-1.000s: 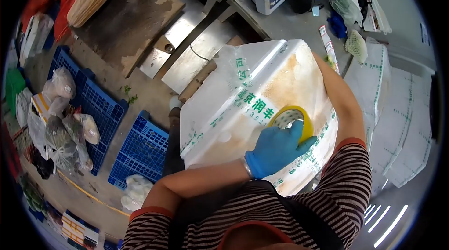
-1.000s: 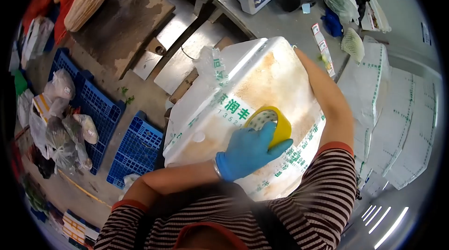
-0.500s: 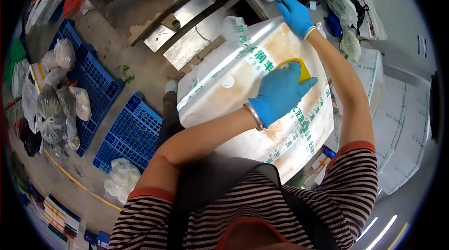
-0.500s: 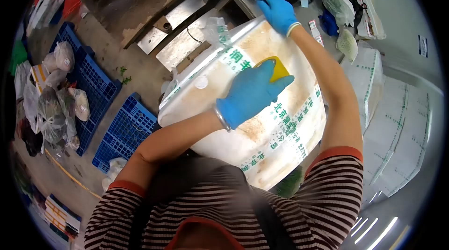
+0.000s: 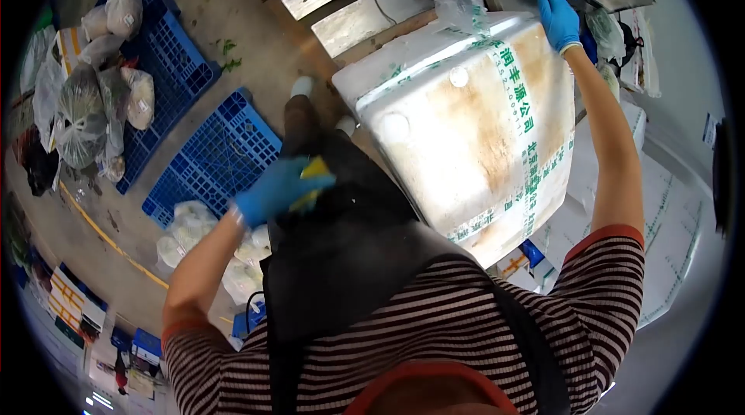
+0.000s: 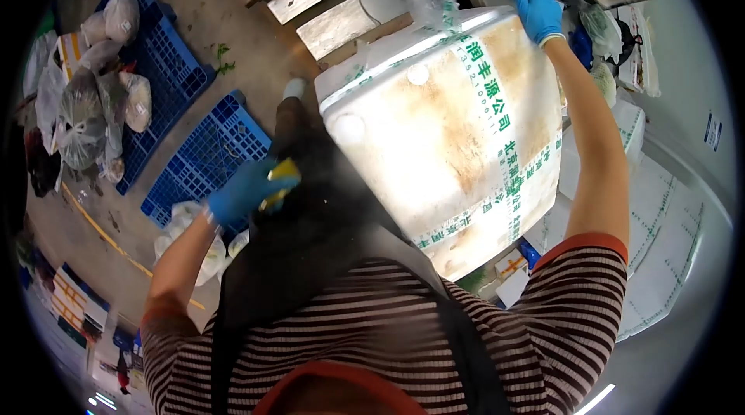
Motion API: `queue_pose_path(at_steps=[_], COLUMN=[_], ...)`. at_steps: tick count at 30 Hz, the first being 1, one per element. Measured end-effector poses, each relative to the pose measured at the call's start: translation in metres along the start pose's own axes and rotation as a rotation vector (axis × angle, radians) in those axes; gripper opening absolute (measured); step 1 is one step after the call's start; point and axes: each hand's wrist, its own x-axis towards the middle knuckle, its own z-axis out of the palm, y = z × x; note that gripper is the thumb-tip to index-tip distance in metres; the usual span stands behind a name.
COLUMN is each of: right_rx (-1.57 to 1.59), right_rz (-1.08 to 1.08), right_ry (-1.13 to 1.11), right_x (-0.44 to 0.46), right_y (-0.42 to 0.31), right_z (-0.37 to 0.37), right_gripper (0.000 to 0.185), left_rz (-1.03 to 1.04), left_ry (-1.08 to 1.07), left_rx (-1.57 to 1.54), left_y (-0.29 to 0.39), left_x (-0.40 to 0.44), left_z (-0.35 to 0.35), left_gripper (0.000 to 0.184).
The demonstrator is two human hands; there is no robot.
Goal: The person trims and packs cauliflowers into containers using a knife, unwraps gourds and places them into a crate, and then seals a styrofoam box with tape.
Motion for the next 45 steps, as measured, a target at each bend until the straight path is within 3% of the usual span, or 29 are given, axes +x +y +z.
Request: queue_pose_path(at_steps=[2, 3, 4, 5, 9, 10, 11, 12, 14, 15, 16, 17, 18, 20, 21, 23, 24, 25, 28, 29, 30, 32, 35, 36, 39, 42, 44, 45], right_rx=[-0.028, -0.061, -0.097, -0.139, -0.292, -0.186, 0.095, 0.558, 1.138, 1.301, 1.470, 1.636, 1.089, 0.916, 0.949, 1.018, 1.069, 1.124, 1.238, 1.310, 1.380, 1.197, 1.092, 1.085, 1.043, 0.959, 0.945, 0.798], right_rz=[0.007, 0.003, -0.004, -0.013, 0.187, 0.074, -0.059, 0.437, 0.423, 0.411, 0.399, 0.386, 0.067, 0.242, 0.222, 0.168, 0.186, 0.210, 0.293, 0.332, 0.363, 0.331, 0.344, 0.360, 0.355, 0.356, 0.449, 0.471], right_ry=[-0.008, 0.010, 0.037, 0.057, 0.087, 0.201, 0.252, -0.124, -0.600, -0.578, -0.562, -0.553, -0.407, -0.400, -0.305, -0.130, -0.144, -0.161, -0.202, -0.203, -0.204, -0.245, -0.292, -0.304, -0.337, -0.224, -0.078, -0.141], right_x=[-0.001, -0.003, -0.001, -0.001, -0.001, -0.010, -0.021, -0.051, -0.108, -0.130, -0.152, -0.174, -0.171, -0.184, -0.190, -0.198, -0.201, -0.203, -0.208, -0.207, -0.203, -0.216, -0.227, -0.228, -0.225, -0.227, -0.245, -0.252], right_y=[-0.018, -0.017, -0.017, -0.018, -0.069, -0.095, -0.132, -0.177, -0.273, -0.320, -0.367, -0.413, -0.421, -0.430, -0.432, -0.434, -0.433, -0.432, -0.435, -0.437, -0.437, -0.433, -0.431, -0.429, -0.431, -0.439, -0.446, -0.445], right_z=[-0.009, -0.011, -0.013, -0.017, -0.036, -0.041, -0.051, -0.071, -0.095, -0.080, -0.065, -0.049, -0.038, 0.012, 0.033, 0.063, 0.075, 0.085, 0.129, 0.144, 0.160, 0.210, 0.257, 0.266, 0.228, 0.135, 0.098, 0.111], right_gripper=[0.037, 0.037, 0.037, 0.041, 0.046, 0.042, 0.037, 0.030, 0.023, 0.024, 0.027, 0.031, 0.036, 0.039, 0.040, 0.041, 0.042, 0.042, 0.043, 0.042, 0.041, 0.039, 0.036, 0.035, 0.033, 0.032, 0.031, 0.030], left_rz=[0.131, 0.457, 0.328, 0.217, 0.266, 0.322, 0.246, 0.170, 0.212, 0.244, 0.898, 0.742, 0.573, 0.718, 0.786, 0.668, 0.599, 0.990, 0.739, 0.708, 0.672, 0.596, 0.351, 0.383, 0.513, 0.502, 0.449, 0.457], left_ry=[0.032, 0.096, 0.037, 0.012, -0.006, -0.007, -0.032, -0.060, -0.052, -0.056, 0.035, -0.056, -0.146, -0.015, 0.061, -0.078, -0.145, -0.030, -0.115, 0.046, 0.034, 0.004, 0.254, 0.293, 0.336, 0.009, 0.057, 0.050], left_rx=[0.059, 0.087, -0.022, 0.116, 0.184, 0.233, 0.184, 0.142, 0.171, 0.193, 0.744, 0.529, 0.319, 0.311, 0.303, 0.491, 0.575, 0.895, 0.972, 0.766, 0.829, 0.949, 0.936, 0.898, 0.745, -0.106, 0.255, 0.347], left_y=[-0.024, -0.045, -0.021, 0.001, -0.003, -0.005, -0.004, -0.003, -0.011, -0.019, -0.042, -0.028, -0.017, -0.061, -0.078, -0.065, -0.058, -0.049, -0.079, -0.078, -0.081, -0.098, -0.106, -0.111, -0.132, -0.144, -0.111, -0.087], left_x=[0.074, 0.119, 0.130, 0.140, 0.156, 0.160, 0.159, 0.158, 0.166, 0.176, 0.192, 0.180, 0.165, 0.187, 0.196, 0.182, 0.168, 0.143, 0.157, 0.164, 0.181, 0.222, 0.255, 0.263, 0.276, 0.272, 0.243, 0.225], left_z=[0.001, 0.010, 0.014, 0.017, 0.007, 0.004, 0.004, 0.003, 0.004, 0.004, 0.000, -0.003, -0.003, 0.005, 0.001, -0.018, -0.028, -0.038, -0.052, -0.044, -0.039, -0.031, -0.011, -0.011, -0.015, -0.024, -0.031, -0.034], left_gripper=[0.039, 0.039, 0.039, 0.039, 0.044, 0.046, 0.045, 0.045, 0.040, 0.038, 0.035, 0.038, 0.042, 0.050, 0.054, 0.059, 0.061, 0.059, 0.060, 0.051, 0.046, 0.035, 0.022, 0.022, 0.020, 0.019, 0.022, 0.024])
